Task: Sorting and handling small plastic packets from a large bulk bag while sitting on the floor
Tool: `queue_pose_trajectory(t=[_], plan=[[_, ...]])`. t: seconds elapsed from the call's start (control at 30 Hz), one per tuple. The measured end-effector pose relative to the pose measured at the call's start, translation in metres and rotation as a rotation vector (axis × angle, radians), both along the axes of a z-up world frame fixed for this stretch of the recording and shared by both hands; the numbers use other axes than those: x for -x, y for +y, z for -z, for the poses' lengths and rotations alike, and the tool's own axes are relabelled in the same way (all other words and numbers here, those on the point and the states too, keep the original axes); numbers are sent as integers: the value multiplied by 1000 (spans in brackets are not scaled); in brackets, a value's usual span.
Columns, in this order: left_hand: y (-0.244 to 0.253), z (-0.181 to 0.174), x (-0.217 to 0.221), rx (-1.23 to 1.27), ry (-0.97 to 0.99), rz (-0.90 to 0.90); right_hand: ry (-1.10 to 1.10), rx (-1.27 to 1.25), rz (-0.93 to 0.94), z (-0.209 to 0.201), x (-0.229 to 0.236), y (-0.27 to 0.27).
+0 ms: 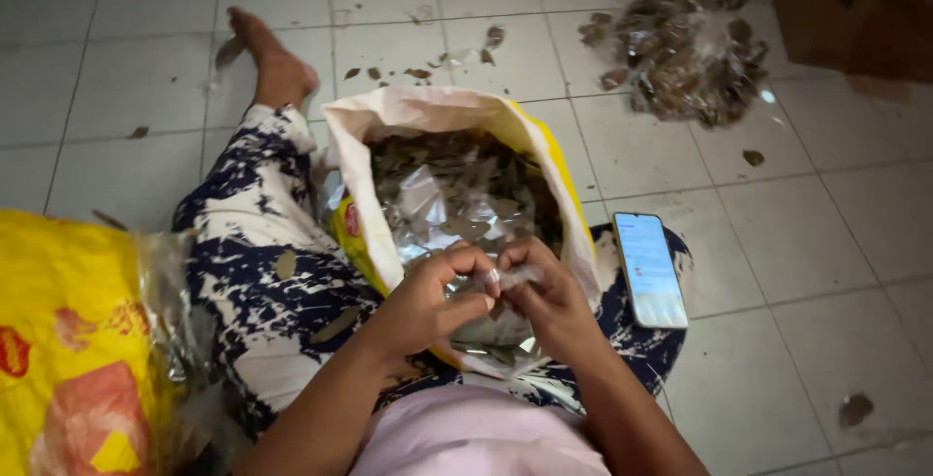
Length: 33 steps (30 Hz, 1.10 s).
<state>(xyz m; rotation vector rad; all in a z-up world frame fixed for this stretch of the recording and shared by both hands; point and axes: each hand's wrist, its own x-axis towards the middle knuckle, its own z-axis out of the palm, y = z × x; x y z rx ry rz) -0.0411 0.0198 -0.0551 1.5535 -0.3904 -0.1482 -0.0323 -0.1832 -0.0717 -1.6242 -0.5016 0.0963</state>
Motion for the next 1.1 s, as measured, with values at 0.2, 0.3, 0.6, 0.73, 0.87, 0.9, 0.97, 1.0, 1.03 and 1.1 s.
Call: queue_pose_trajectory(t=[0.2, 0.3, 0.6, 0.73, 0.87, 0.9, 0.97, 1.0, 1.03, 1.1], plan=[[15, -5, 0, 142, 126, -292, -253, 105, -13, -28, 13, 25], [23, -14, 4, 182, 136, -254, -475, 214, 138, -22, 1, 26], [30, 4, 11, 336, 154, -178, 419, -476, 194, -15, -15, 56], [47, -15, 18, 216, 158, -249, 339, -519, 210, -23, -58, 48], [57, -13, 22, 17, 63, -298, 314, -688, 384, -11, -100, 16], [64, -15, 24, 17, 62, -291, 311, -690, 389, -19, -92, 26], [77, -18, 29, -22, 33, -407, 320, -429, 377, -34, -73, 46], [94, -20, 36, -20, 37, -399, 321, -427, 386, -36, -59, 52], [110, -23, 41, -66, 21, -546, 320, -83, 392, -38, -47, 57], [140, -30, 51, -113, 4, -693, 315, 260, 390, -13, -41, 51]])
